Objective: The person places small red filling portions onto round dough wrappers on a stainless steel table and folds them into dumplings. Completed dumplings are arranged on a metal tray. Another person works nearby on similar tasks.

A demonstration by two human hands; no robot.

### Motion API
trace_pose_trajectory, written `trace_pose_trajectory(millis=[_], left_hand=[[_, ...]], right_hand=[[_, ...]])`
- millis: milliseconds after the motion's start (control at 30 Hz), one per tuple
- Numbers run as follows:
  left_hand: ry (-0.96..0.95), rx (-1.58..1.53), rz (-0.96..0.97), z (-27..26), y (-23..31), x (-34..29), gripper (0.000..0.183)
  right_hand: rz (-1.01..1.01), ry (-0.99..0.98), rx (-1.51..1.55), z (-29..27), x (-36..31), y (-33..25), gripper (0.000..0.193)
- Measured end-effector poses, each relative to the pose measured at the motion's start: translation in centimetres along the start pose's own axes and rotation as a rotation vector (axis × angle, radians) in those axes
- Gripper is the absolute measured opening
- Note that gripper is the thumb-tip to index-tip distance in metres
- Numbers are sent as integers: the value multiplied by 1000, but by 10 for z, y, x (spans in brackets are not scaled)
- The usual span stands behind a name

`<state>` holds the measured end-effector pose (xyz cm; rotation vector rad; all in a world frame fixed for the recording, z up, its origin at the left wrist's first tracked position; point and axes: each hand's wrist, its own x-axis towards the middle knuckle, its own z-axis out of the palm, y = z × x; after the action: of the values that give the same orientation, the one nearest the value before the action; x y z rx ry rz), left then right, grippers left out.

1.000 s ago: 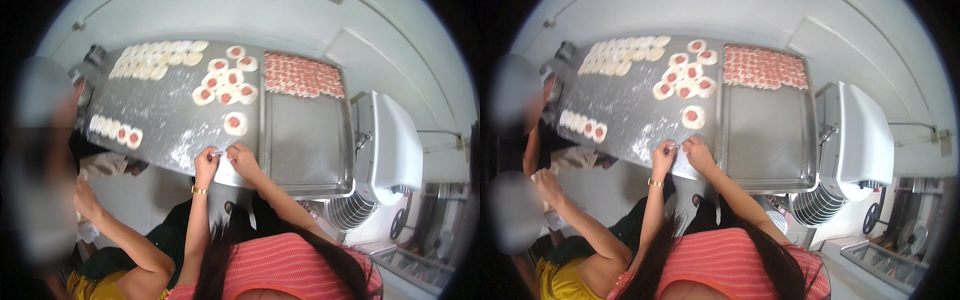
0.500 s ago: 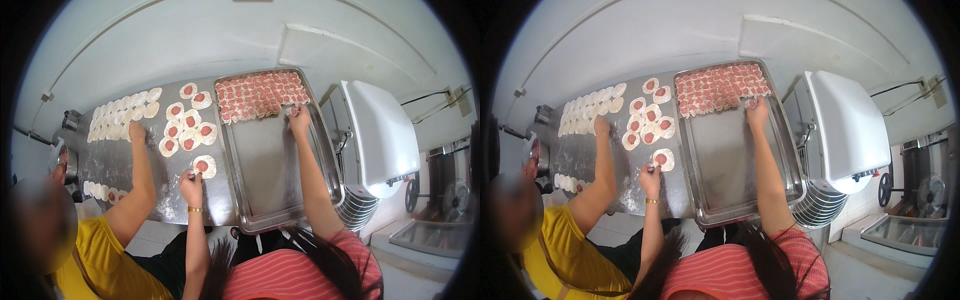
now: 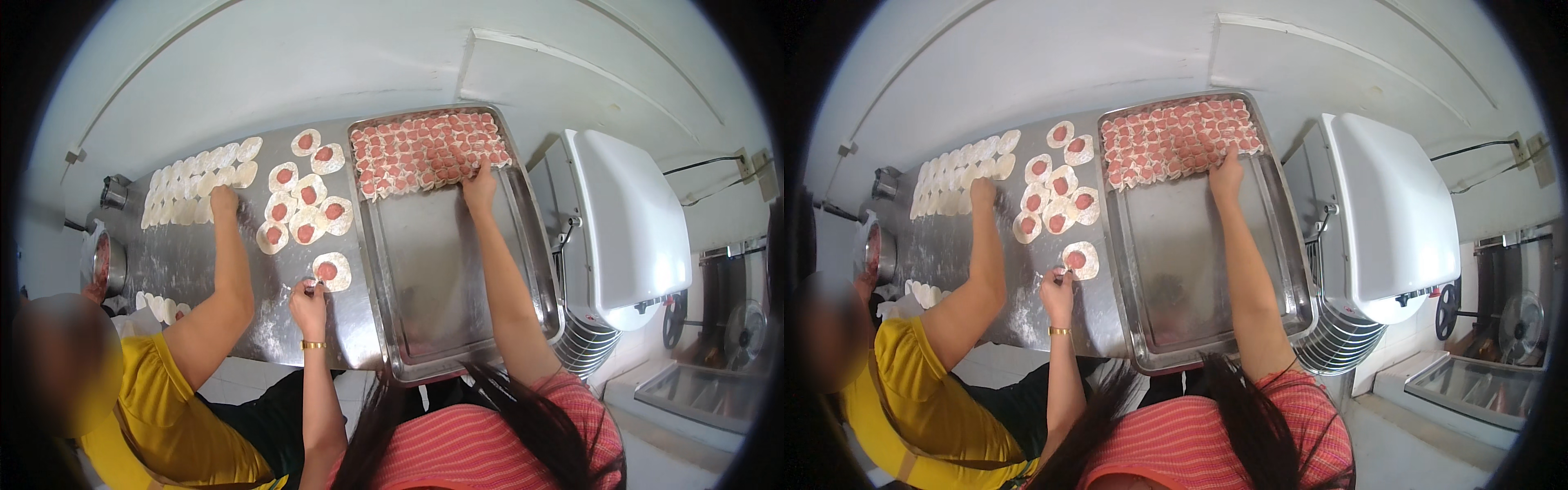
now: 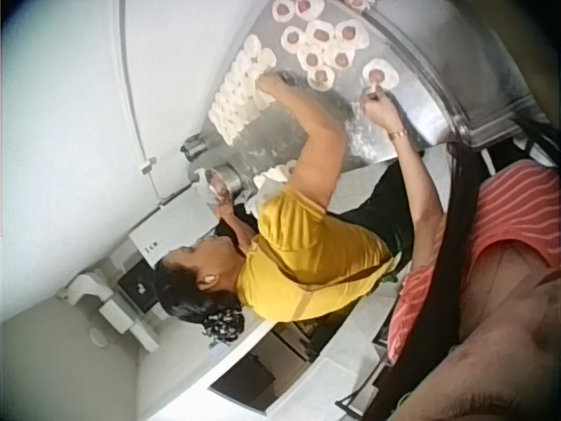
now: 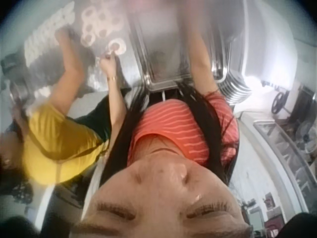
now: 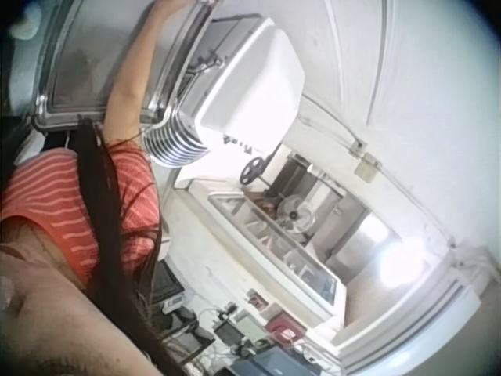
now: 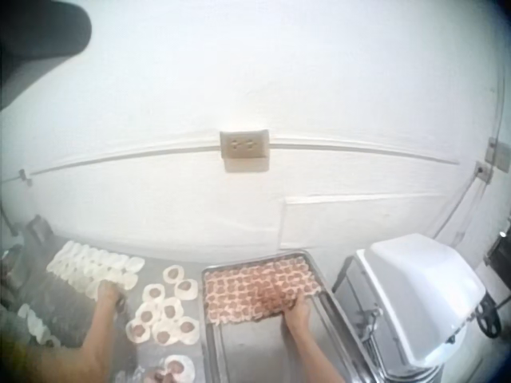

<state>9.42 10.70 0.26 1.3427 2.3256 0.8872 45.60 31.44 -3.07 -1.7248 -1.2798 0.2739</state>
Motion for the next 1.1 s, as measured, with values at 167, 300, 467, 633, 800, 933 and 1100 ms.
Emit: trace_pose_trajectory(millis=[167, 300, 467, 633, 800, 933, 1100], left_hand=[[-157, -932, -313, 9, -42, 2, 12], [-195, -1474, -455, 1, -40, -4, 23], [-264, -1630, -491, -25, -19, -22, 23], [-250, -1455, -464, -61, -28, -56, 22], [-222, -905, -342, -47, -82, -75, 23], [-190, -873, -302, -49, -90, -79, 27], [-326, -768, -248, -49, -93, -72, 35]], right_hand=[[30, 35, -36, -21, -22, -39, 51], [-53, -150, 240, -27, -98, -98, 49], [109, -739, 668, 16, -232, -141, 36], [530, -1031, 813, 19, -278, -187, 26], [406, -1014, 530, 36, -310, -167, 20], [260, -1035, 505, 34, -315, -156, 23], [92, -1025, 387, 29, -318, -165, 23]])
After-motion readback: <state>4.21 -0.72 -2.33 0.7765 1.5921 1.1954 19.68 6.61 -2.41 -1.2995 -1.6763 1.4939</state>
